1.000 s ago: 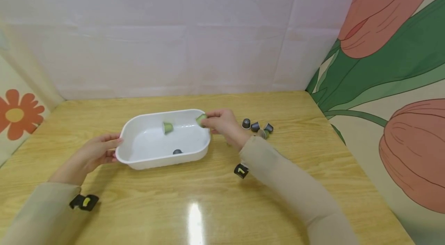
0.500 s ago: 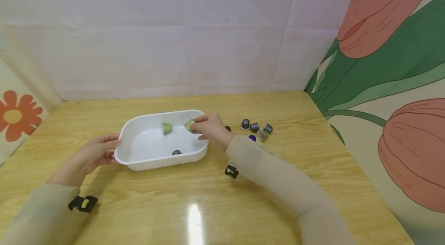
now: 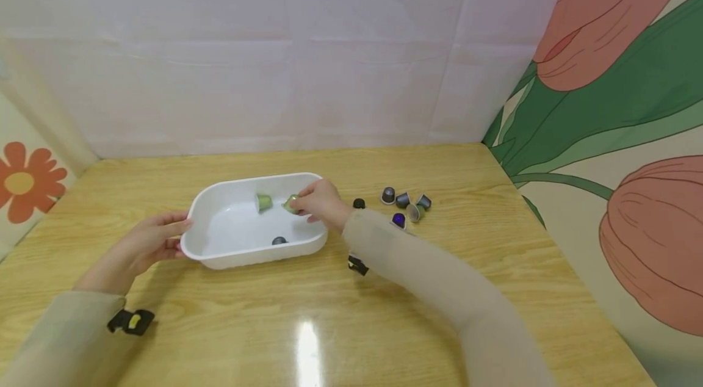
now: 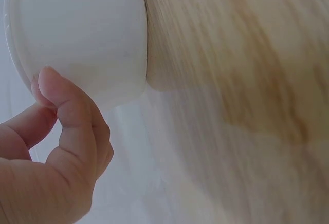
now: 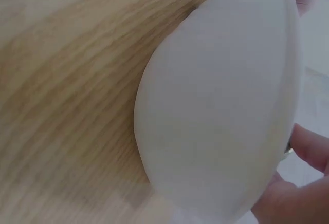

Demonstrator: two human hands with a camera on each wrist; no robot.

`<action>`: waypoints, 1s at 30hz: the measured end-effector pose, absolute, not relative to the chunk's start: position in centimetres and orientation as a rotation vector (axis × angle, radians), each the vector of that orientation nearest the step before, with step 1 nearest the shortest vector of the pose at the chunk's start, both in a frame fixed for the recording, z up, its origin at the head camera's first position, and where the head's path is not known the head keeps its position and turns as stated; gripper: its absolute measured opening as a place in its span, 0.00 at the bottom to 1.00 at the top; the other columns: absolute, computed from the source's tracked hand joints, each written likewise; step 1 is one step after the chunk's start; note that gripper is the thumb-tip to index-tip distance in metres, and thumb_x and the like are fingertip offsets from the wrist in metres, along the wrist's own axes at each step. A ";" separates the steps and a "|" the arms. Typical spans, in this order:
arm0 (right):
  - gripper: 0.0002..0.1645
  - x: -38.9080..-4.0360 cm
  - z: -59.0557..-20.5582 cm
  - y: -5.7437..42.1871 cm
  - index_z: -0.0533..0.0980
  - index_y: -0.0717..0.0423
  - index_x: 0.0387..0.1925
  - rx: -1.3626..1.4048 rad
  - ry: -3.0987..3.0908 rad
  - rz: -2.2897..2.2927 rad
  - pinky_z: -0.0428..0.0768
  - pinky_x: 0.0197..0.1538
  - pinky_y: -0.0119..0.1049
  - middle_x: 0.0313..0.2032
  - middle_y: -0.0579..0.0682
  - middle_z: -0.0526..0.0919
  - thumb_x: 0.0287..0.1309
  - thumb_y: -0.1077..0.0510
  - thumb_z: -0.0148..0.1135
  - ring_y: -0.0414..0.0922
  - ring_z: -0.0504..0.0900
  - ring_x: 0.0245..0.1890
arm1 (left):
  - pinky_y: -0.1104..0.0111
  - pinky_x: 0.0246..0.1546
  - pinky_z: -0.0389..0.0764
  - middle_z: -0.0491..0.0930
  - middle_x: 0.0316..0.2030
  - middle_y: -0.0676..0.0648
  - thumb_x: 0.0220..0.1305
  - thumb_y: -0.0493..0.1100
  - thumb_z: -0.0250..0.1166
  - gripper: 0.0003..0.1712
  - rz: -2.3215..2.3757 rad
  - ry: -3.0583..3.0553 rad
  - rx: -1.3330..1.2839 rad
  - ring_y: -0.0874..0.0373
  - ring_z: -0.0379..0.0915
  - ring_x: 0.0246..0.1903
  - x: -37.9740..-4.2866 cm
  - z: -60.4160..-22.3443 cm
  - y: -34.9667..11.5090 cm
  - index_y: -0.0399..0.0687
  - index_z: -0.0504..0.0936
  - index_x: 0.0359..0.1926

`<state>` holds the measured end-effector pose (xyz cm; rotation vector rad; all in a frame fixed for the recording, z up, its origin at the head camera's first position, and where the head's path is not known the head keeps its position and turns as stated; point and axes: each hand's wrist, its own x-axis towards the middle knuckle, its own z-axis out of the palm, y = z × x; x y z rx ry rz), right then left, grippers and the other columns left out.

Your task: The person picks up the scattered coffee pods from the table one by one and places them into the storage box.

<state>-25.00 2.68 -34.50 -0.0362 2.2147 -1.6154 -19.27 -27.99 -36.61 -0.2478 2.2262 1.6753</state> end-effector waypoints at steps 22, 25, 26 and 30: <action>0.20 -24.8 -33.8 3.8 0.74 0.71 0.53 -0.091 2.242 -1.584 0.83 0.46 0.44 0.46 0.62 0.83 0.61 0.65 0.64 0.51 0.86 0.41 | 0.72 0.28 0.81 0.76 0.28 0.53 0.76 0.42 0.50 0.32 1.692 2.228 -0.195 0.63 0.74 0.25 -19.4 -36.7 -28.1 0.23 0.50 0.67; 0.20 -24.6 -33.8 4.7 0.74 0.71 0.53 -0.084 2.238 -1.623 0.83 0.45 0.44 0.45 0.63 0.83 0.62 0.65 0.63 0.52 0.86 0.41 | 0.72 0.28 0.81 0.76 0.28 0.53 0.76 0.43 0.50 0.32 1.690 2.227 -0.197 0.63 0.74 0.25 -19.4 -36.6 -28.1 0.23 0.51 0.67; 0.20 -24.5 -33.7 5.0 0.74 0.71 0.53 -0.077 2.233 -1.636 0.83 0.46 0.44 0.45 0.63 0.83 0.61 0.66 0.63 0.52 0.86 0.41 | 0.72 0.29 0.81 0.76 0.28 0.53 0.76 0.43 0.50 0.32 1.687 2.227 -0.198 0.63 0.74 0.25 -19.4 -36.6 -28.1 0.23 0.50 0.67; 0.19 -24.2 -33.7 6.6 0.75 0.70 0.53 -0.050 2.216 -1.677 0.84 0.44 0.41 0.45 0.63 0.83 0.62 0.65 0.63 0.52 0.86 0.41 | 0.72 0.29 0.81 0.75 0.29 0.52 0.76 0.43 0.50 0.32 1.677 2.226 -0.201 0.62 0.74 0.26 -19.3 -36.6 -28.0 0.23 0.50 0.67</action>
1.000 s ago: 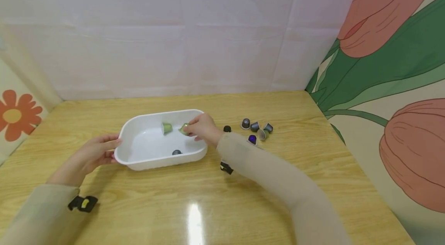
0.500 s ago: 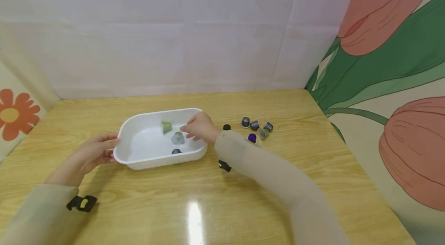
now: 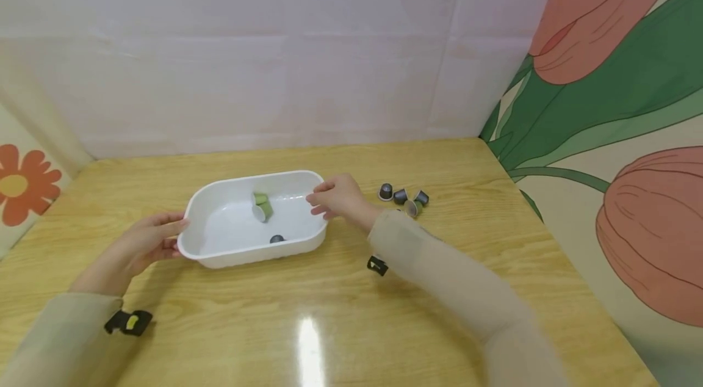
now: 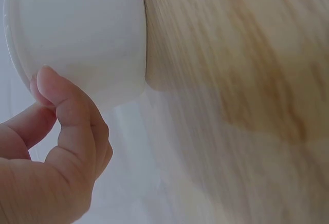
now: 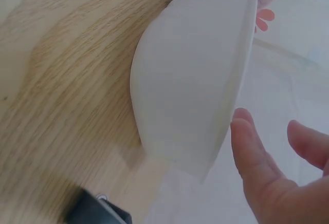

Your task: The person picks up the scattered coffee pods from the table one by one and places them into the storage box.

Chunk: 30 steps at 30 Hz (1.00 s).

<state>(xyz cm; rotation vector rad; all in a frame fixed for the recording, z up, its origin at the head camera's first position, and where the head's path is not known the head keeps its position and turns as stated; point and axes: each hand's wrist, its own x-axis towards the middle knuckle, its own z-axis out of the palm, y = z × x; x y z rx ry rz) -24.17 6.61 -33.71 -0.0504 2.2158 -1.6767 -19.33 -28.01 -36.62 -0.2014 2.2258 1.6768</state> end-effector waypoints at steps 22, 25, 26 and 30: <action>0.23 -23.2 -32.8 13.5 0.69 0.72 0.59 -0.049 2.244 -1.739 0.81 0.50 0.45 0.51 0.68 0.79 0.67 0.63 0.58 0.53 0.84 0.44 | 0.72 0.29 0.81 0.75 0.30 0.52 0.76 0.44 0.50 0.33 1.681 2.220 -0.209 0.62 0.74 0.26 -19.5 -36.7 -28.2 0.24 0.50 0.68; 0.23 -23.1 -32.8 14.2 0.69 0.72 0.59 -0.053 2.261 -1.745 0.81 0.50 0.46 0.51 0.68 0.79 0.66 0.63 0.59 0.51 0.84 0.42 | 0.72 0.29 0.81 0.75 0.29 0.52 0.76 0.43 0.50 0.33 1.686 2.217 -0.210 0.62 0.74 0.25 -19.4 -36.7 -28.1 0.23 0.50 0.68; 0.23 -23.1 -32.8 14.4 0.69 0.72 0.58 -0.053 2.267 -1.746 0.81 0.50 0.46 0.51 0.67 0.79 0.66 0.63 0.59 0.51 0.84 0.42 | 0.72 0.29 0.81 0.75 0.29 0.52 0.76 0.43 0.50 0.33 1.687 2.217 -0.209 0.62 0.74 0.25 -19.4 -36.7 -28.1 0.23 0.50 0.68; 0.23 -22.9 -32.7 15.2 0.69 0.72 0.58 -0.047 2.281 -1.764 0.80 0.51 0.48 0.51 0.67 0.79 0.66 0.63 0.59 0.54 0.84 0.45 | 0.72 0.29 0.81 0.75 0.29 0.52 0.76 0.43 0.50 0.33 1.689 2.216 -0.204 0.62 0.74 0.25 -19.4 -36.7 -28.1 0.23 0.50 0.68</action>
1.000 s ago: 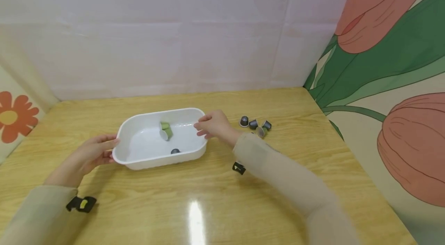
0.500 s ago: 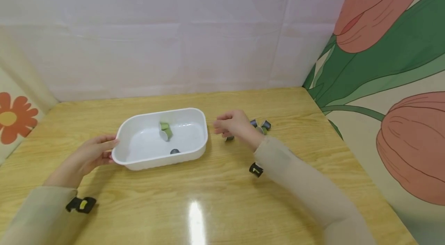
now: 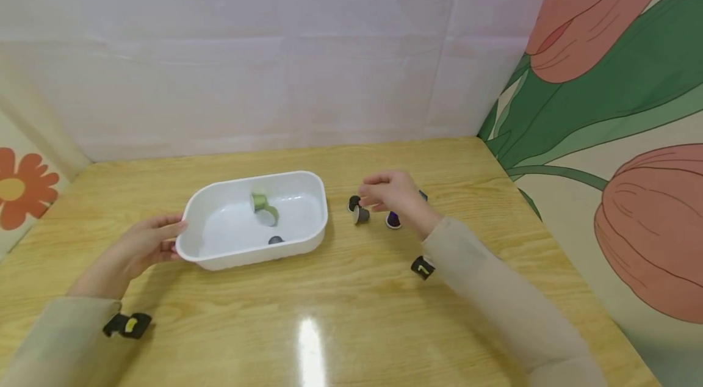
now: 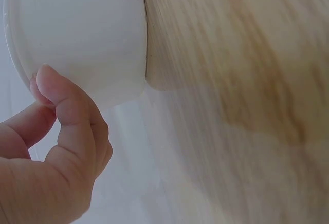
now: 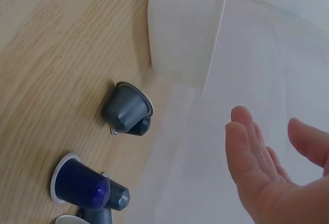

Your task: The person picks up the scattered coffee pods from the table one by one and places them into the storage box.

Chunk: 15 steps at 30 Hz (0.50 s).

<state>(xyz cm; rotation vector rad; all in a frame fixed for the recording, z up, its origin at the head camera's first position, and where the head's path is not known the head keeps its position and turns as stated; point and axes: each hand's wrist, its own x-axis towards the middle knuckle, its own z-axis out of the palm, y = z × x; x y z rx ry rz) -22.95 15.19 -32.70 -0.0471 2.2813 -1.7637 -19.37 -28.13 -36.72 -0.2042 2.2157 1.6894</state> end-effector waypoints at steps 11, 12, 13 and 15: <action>0.25 -22.7 -32.5 17.3 0.67 0.72 0.60 -0.013 2.295 -1.763 0.81 0.52 0.44 0.51 0.65 0.80 0.67 0.61 0.59 0.45 0.85 0.42 | 0.72 0.28 0.81 0.76 0.29 0.52 0.76 0.43 0.50 0.32 1.693 2.217 -0.211 0.62 0.74 0.25 -19.3 -36.8 -28.1 0.23 0.50 0.67; 0.26 -22.7 -32.4 17.5 0.67 0.71 0.60 -0.002 2.296 -1.764 0.81 0.51 0.43 0.51 0.65 0.80 0.66 0.62 0.59 0.46 0.85 0.43 | 0.72 0.28 0.81 0.76 0.29 0.52 0.76 0.43 0.50 0.32 1.692 2.219 -0.211 0.62 0.74 0.25 -19.3 -36.8 -28.1 0.23 0.50 0.68; 0.26 -22.6 -32.4 17.7 0.67 0.71 0.61 0.006 2.301 -1.758 0.81 0.50 0.42 0.52 0.65 0.79 0.66 0.62 0.59 0.47 0.85 0.44 | 0.72 0.28 0.81 0.76 0.29 0.52 0.76 0.43 0.50 0.32 1.692 2.220 -0.212 0.62 0.74 0.25 -19.3 -36.8 -28.1 0.23 0.50 0.68; 0.26 -22.5 -32.3 17.9 0.67 0.70 0.61 0.016 2.309 -1.748 0.81 0.51 0.42 0.53 0.66 0.78 0.66 0.62 0.59 0.49 0.83 0.47 | 0.72 0.28 0.81 0.75 0.28 0.52 0.76 0.43 0.50 0.32 1.689 2.223 -0.212 0.62 0.74 0.25 -19.3 -36.8 -28.1 0.23 0.50 0.68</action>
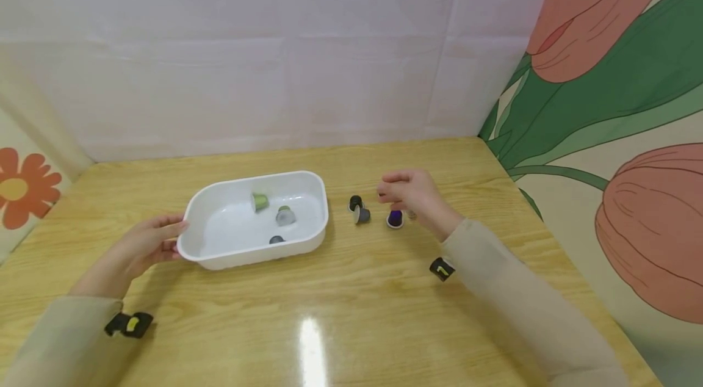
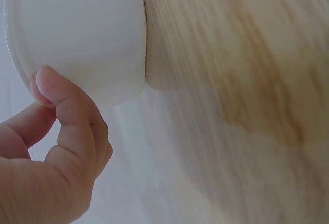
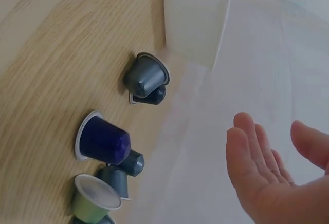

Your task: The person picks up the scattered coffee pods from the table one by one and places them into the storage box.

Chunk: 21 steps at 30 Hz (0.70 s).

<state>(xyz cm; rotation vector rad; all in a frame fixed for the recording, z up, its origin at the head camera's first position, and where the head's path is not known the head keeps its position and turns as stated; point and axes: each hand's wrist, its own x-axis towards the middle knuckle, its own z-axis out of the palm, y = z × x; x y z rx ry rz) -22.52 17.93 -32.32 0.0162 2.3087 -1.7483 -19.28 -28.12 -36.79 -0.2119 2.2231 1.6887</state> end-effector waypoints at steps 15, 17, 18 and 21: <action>0.28 -21.9 -34.9 19.8 0.64 0.71 0.65 -0.020 2.444 -1.717 0.77 0.56 0.44 0.58 0.69 0.73 0.68 0.62 0.56 0.59 0.75 0.57 | 0.72 0.29 0.81 0.75 0.29 0.52 0.76 0.43 0.50 0.32 1.685 2.221 -0.214 0.62 0.74 0.26 -19.4 -36.7 -28.0 0.23 0.51 0.67; 0.28 -21.9 -35.3 20.1 0.65 0.72 0.64 -0.040 2.477 -1.695 0.78 0.55 0.41 0.58 0.69 0.73 0.67 0.63 0.57 0.58 0.75 0.56 | 0.72 0.29 0.81 0.75 0.30 0.52 0.76 0.43 0.49 0.31 1.681 2.222 -0.218 0.62 0.74 0.26 -19.4 -36.7 -28.0 0.24 0.51 0.67; 0.27 -21.9 -35.5 20.3 0.65 0.73 0.63 -0.054 2.503 -1.679 0.78 0.55 0.40 0.57 0.69 0.74 0.67 0.64 0.58 0.57 0.76 0.56 | 0.72 0.29 0.81 0.75 0.30 0.52 0.76 0.43 0.49 0.31 1.681 2.222 -0.221 0.62 0.74 0.26 -19.4 -36.7 -28.1 0.24 0.51 0.67; 0.28 -22.0 -36.2 20.7 0.66 0.72 0.63 -0.099 2.552 -1.631 0.76 0.58 0.42 0.57 0.68 0.75 0.65 0.64 0.59 0.57 0.75 0.56 | 0.72 0.29 0.81 0.75 0.30 0.52 0.76 0.43 0.49 0.32 1.681 2.221 -0.223 0.62 0.74 0.25 -19.4 -36.8 -28.1 0.24 0.50 0.68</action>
